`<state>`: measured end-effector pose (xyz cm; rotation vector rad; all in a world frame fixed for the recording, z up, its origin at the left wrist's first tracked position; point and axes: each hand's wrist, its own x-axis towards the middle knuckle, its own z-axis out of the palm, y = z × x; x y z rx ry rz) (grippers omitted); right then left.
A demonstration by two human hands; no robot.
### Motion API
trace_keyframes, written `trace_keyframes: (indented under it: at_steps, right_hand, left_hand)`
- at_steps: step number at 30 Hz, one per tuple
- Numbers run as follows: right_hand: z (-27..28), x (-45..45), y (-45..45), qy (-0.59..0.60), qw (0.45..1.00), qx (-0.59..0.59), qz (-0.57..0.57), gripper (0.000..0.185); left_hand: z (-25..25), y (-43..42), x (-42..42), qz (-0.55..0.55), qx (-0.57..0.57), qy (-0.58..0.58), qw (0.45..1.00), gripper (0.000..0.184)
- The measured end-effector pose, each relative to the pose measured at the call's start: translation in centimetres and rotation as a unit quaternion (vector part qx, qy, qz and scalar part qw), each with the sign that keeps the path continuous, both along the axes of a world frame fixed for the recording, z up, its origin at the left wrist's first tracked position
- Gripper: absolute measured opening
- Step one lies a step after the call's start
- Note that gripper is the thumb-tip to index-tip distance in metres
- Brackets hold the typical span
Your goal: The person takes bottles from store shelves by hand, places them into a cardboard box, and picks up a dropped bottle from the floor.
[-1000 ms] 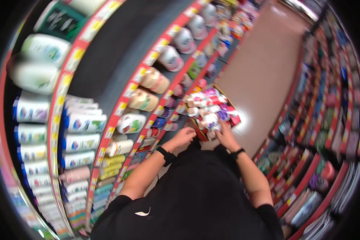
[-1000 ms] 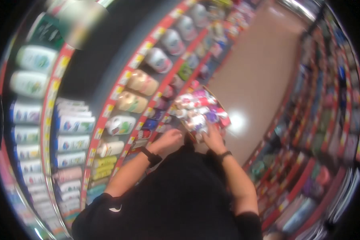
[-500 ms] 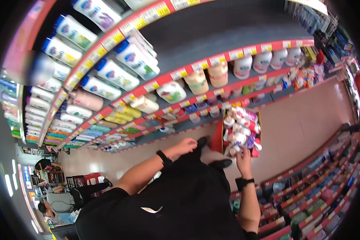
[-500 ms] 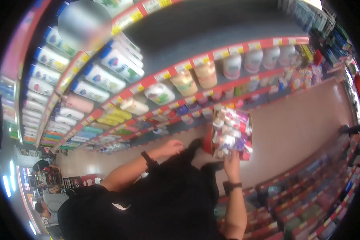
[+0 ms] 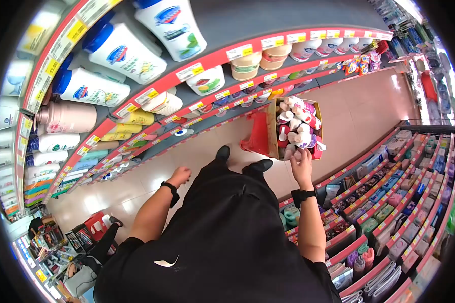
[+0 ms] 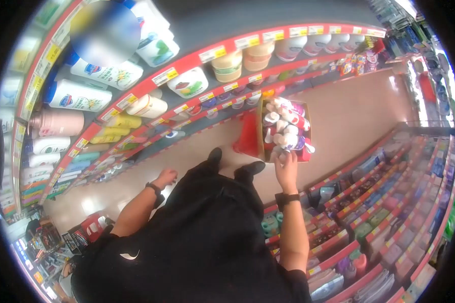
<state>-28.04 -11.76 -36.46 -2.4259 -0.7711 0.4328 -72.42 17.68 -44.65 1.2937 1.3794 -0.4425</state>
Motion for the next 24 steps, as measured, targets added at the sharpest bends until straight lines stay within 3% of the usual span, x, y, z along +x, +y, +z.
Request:
trace_keyframes:
  at_steps: [4,7,9,13,24]
  right_hand:
    - [-1.3,-1.4,1.4,-0.067,0.997,-0.026,-0.041,0.042]
    - [-2.9,-1.4,1.7,-0.072,0.994,-0.040,-0.072,0.039]
    - [-3.8,-1.2,1.5,-0.106,0.992,-0.036,-0.052,0.036]
    - [-3.4,-0.8,2.4,-0.037,0.994,-0.061,-0.087,0.043]
    - [-2.5,-1.2,3.2,-0.035,0.988,-0.106,-0.111,0.032]
  left_hand:
    - [-5.4,1.7,-10.0,0.041,-0.075,0.061,0.995,0.029]
    - [-5.4,3.6,-13.9,0.051,-0.110,0.072,0.990,0.032]
    - [-4.4,4.8,-14.2,0.050,-0.098,0.072,0.991,0.032]
    - [-4.7,7.2,-13.8,0.074,-0.048,0.036,0.995,0.031]
    - [-3.2,7.8,-10.6,0.110,-0.077,-0.068,0.989,0.033]
